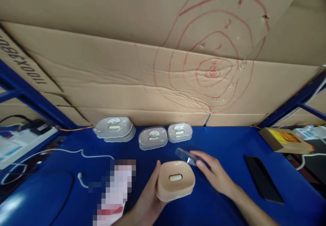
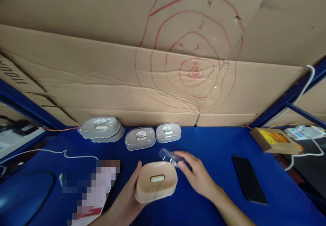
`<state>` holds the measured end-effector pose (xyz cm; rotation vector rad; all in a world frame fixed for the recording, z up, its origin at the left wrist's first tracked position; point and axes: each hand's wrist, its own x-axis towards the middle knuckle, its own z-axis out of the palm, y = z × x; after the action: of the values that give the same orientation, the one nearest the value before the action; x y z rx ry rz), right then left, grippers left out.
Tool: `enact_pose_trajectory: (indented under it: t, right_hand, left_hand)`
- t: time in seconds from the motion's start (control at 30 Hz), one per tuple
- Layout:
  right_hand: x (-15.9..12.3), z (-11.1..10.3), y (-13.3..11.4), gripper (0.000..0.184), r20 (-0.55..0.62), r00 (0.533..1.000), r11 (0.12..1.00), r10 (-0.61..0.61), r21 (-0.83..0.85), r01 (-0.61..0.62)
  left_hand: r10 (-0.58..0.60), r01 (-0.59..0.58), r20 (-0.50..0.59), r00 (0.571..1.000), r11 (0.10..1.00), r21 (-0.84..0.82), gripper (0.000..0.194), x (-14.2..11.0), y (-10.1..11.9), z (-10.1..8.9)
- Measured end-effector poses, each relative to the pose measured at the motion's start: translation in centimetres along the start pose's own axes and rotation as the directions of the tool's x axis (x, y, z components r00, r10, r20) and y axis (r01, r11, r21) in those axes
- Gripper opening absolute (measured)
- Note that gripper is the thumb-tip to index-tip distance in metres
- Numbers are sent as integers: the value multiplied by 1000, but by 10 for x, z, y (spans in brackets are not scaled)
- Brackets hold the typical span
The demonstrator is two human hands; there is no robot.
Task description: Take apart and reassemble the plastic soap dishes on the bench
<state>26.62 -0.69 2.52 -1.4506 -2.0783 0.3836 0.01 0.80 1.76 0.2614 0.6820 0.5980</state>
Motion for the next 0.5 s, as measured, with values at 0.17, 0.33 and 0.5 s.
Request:
enact_pose_trajectory:
  t: [0.17, 0.33, 0.5]
  right_hand:
    - [-16, 20, -36, 50, 61, 959, 959, -277, -46, 280]
    - [-17, 21, -38, 54, 85, 907, 879, -412, -223, 421]
    - [-12, 16, -36, 60, 168, 871, 839, -462, -237, 490]
  left_hand:
    - [42, -44, 162, 986, 999, 7, 81, 0, 0, 4]
    - [45, -54, 246, 968, 998, 30, 78, -1, 1, 4]
    - [21, -20, 255, 967, 1000, -5, 80, -1, 2, 2]
